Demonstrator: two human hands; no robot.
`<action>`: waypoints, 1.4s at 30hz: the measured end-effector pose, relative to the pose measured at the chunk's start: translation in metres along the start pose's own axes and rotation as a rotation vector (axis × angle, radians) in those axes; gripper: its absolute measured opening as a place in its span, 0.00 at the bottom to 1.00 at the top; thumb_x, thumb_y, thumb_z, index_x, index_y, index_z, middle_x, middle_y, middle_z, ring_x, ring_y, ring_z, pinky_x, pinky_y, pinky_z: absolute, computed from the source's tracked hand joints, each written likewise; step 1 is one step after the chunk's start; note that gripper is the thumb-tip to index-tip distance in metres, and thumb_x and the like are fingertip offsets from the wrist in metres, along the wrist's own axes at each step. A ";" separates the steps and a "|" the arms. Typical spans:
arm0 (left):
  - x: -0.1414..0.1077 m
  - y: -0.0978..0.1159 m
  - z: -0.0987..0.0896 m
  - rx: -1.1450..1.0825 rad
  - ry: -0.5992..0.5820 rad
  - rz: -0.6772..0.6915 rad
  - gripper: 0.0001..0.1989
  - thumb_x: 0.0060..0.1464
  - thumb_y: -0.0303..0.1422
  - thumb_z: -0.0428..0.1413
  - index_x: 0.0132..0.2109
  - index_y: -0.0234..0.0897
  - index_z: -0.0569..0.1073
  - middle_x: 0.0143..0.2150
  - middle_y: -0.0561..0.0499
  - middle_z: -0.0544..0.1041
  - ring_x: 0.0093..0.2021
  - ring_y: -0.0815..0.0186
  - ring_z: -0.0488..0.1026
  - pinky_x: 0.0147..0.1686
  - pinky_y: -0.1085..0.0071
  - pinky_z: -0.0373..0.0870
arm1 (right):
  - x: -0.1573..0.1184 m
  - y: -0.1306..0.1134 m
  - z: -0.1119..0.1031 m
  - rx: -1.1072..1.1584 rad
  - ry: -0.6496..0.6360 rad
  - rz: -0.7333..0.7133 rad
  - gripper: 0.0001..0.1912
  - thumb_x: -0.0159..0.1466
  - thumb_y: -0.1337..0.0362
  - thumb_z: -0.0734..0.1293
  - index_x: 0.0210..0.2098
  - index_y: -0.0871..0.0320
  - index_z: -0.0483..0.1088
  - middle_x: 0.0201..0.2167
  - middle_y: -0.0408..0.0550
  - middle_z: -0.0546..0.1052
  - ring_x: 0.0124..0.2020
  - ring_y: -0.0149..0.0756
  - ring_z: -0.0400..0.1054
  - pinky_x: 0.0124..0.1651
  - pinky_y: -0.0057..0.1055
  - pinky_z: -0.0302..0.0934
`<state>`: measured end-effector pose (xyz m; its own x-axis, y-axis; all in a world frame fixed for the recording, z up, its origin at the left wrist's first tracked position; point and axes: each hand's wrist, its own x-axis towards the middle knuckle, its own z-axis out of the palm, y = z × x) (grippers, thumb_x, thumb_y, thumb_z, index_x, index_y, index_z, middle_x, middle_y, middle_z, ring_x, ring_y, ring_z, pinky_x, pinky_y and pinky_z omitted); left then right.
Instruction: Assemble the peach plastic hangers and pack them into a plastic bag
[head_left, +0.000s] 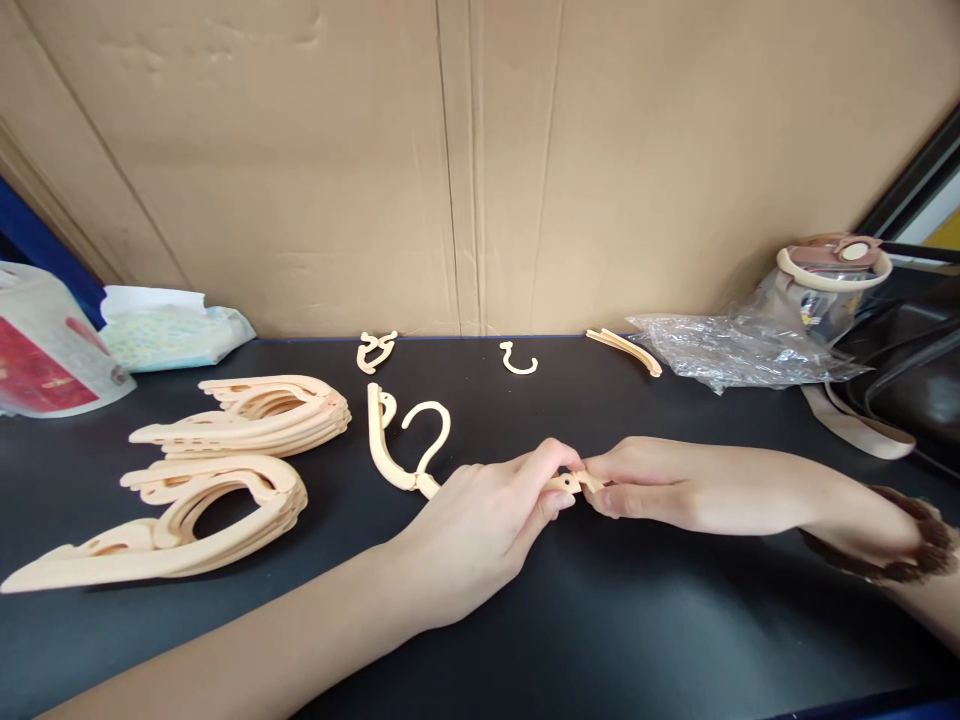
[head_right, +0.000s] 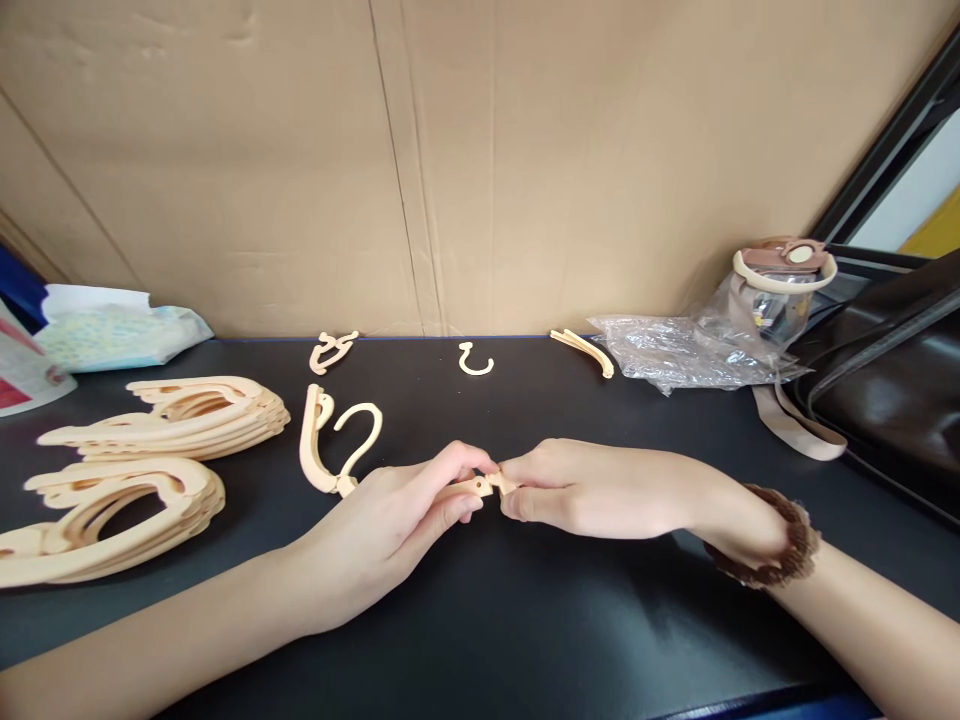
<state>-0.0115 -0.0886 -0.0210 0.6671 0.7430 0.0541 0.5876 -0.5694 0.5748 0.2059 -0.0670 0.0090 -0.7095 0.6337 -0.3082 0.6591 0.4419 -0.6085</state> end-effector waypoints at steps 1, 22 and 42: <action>0.000 0.000 0.000 0.008 -0.004 0.006 0.08 0.67 0.33 0.39 0.49 0.45 0.61 0.36 0.57 0.74 0.29 0.67 0.69 0.28 0.73 0.61 | 0.000 -0.001 0.000 -0.016 -0.012 0.006 0.16 0.69 0.54 0.53 0.30 0.56 0.60 0.29 0.42 0.62 0.30 0.32 0.56 0.29 0.28 0.53; 0.000 -0.003 0.000 0.038 -0.027 0.072 0.07 0.67 0.31 0.40 0.47 0.42 0.61 0.30 0.58 0.71 0.26 0.67 0.69 0.26 0.73 0.60 | -0.003 -0.007 0.005 -0.228 -0.033 0.000 0.13 0.68 0.60 0.53 0.29 0.58 0.59 0.26 0.44 0.63 0.26 0.31 0.55 0.25 0.29 0.44; -0.004 0.002 0.006 0.119 -0.099 0.215 0.07 0.68 0.32 0.43 0.49 0.41 0.63 0.44 0.55 0.79 0.33 0.65 0.79 0.27 0.74 0.67 | -0.002 -0.001 -0.003 0.054 -0.360 -0.122 0.13 0.68 0.62 0.58 0.27 0.56 0.53 0.21 0.35 0.54 0.22 0.25 0.46 0.23 0.26 0.44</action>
<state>-0.0105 -0.0946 -0.0247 0.8206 0.5657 0.0805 0.4735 -0.7521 0.4583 0.2076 -0.0666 0.0123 -0.8304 0.3109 -0.4624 0.5572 0.4597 -0.6915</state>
